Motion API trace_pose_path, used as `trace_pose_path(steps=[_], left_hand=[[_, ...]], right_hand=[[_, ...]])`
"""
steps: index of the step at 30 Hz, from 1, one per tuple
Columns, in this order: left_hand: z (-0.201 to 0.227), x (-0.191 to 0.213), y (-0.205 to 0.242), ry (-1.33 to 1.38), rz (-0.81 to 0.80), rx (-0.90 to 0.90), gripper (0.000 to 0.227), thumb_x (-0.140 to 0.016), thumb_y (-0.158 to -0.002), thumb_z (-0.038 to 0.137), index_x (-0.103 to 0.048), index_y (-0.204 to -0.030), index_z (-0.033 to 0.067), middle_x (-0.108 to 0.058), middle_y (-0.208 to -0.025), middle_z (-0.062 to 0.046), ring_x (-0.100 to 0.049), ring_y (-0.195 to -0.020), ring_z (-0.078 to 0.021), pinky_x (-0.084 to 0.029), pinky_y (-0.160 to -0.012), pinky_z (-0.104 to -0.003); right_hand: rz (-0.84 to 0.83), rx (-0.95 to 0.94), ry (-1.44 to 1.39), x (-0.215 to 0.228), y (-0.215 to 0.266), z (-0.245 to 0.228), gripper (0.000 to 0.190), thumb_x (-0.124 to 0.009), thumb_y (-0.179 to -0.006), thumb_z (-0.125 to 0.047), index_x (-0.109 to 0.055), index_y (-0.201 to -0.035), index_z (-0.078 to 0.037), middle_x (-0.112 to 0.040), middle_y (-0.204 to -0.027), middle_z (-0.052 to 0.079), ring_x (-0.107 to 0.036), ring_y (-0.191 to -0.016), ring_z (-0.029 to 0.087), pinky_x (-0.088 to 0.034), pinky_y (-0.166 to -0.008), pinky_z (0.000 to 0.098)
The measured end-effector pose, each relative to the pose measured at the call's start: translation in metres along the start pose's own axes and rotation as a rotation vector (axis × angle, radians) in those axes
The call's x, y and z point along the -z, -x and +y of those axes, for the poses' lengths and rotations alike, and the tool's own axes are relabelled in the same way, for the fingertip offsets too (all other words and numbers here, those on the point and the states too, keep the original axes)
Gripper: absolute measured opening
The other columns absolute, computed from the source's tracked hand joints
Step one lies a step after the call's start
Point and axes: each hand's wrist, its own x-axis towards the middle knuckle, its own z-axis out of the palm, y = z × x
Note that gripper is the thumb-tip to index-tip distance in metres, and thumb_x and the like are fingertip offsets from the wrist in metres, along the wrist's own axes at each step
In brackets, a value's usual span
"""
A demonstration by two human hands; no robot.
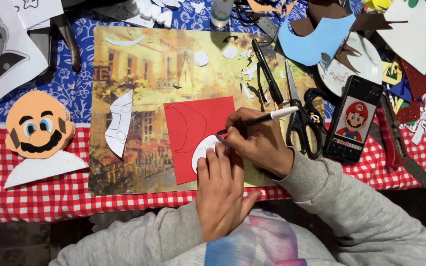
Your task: Tracing and cutting shapes from foam sheets to assemble a Mario character figure.
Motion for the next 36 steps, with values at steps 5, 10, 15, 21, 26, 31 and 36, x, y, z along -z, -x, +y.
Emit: trace_pose_path(steps=[5,10,15,21,26,31,36], left_hand=[[-0.013,0.015,-0.004,0.075,0.007,-0.084,0.077,-0.070,-0.080,0.053,-0.058,-0.117,-0.0131,-0.050,-0.134,-0.038,-0.049,-0.116,-0.0490,-0.037,-0.100,-0.056],[-0.025,0.018,-0.005,0.164,0.112,-0.131,0.054,-0.066,-0.088,0.032,-0.059,-0.118,-0.0121,-0.056,-0.128,-0.032,-0.056,-0.109,-0.0394,-0.043,-0.092,-0.048],[-0.026,0.021,-0.005,0.109,0.180,-0.146,0.045,-0.062,-0.089,0.019,-0.059,-0.122,-0.0126,-0.059,-0.122,-0.027,-0.057,-0.104,-0.0347,-0.045,-0.087,-0.044],[-0.029,0.021,-0.010,0.179,0.220,-0.150,0.032,-0.065,-0.091,0.014,-0.063,-0.113,-0.0091,-0.061,-0.122,-0.025,-0.058,-0.097,-0.0323,-0.047,-0.083,-0.043],[-0.026,0.020,-0.016,0.220,0.261,-0.099,0.019,-0.069,-0.091,0.017,-0.065,-0.099,-0.0001,-0.063,-0.115,-0.018,-0.058,-0.096,-0.0322,-0.046,-0.080,-0.044],[-0.024,0.025,-0.020,0.241,0.270,-0.060,0.015,-0.069,-0.090,0.017,-0.066,-0.096,0.0031,-0.062,-0.105,-0.013,-0.057,-0.095,-0.0311,-0.045,-0.079,-0.045],[-0.023,0.026,-0.020,0.280,0.269,-0.032,0.014,-0.069,-0.091,0.018,-0.066,-0.094,0.0055,-0.061,-0.102,-0.010,-0.057,-0.096,-0.0305,-0.044,-0.079,-0.046]], right_hand=[[0.021,0.030,0.062,0.004,0.007,-0.011,0.010,-0.068,-0.087,-0.006,-0.067,-0.094,0.001,-0.065,-0.078,0.006,-0.061,-0.064,0.011,-0.049,-0.057,0.0265],[0.021,0.087,0.116,0.010,0.013,-0.015,0.011,-0.068,-0.088,-0.005,-0.068,-0.096,0.001,-0.068,-0.081,0.007,-0.064,-0.068,0.012,-0.052,-0.061,0.0276],[0.018,-0.023,0.068,0.012,0.018,-0.019,0.013,-0.068,-0.089,-0.007,-0.069,-0.099,0.002,-0.069,-0.084,0.008,-0.066,-0.067,0.012,-0.053,-0.059,0.0260],[0.051,-0.019,0.077,0.017,0.028,-0.015,0.014,-0.070,-0.089,-0.009,-0.069,-0.099,0.001,-0.069,-0.083,0.007,-0.064,-0.065,0.011,-0.052,-0.058,0.0253],[0.052,-0.067,0.093,0.022,0.036,-0.017,0.013,-0.071,-0.088,-0.010,-0.071,-0.097,0.000,-0.068,-0.079,0.005,-0.061,-0.062,0.009,-0.049,-0.054,0.0251],[0.055,-0.076,0.050,0.024,0.047,-0.013,0.012,-0.070,-0.089,-0.009,-0.070,-0.097,0.000,-0.067,-0.080,0.005,-0.057,-0.062,0.008,-0.046,-0.054,0.0240],[0.070,-0.019,0.060,0.027,0.058,-0.010,0.010,-0.071,-0.089,-0.008,-0.071,-0.097,-0.001,-0.067,-0.081,0.004,-0.057,-0.064,0.009,-0.046,-0.057,0.0245]])
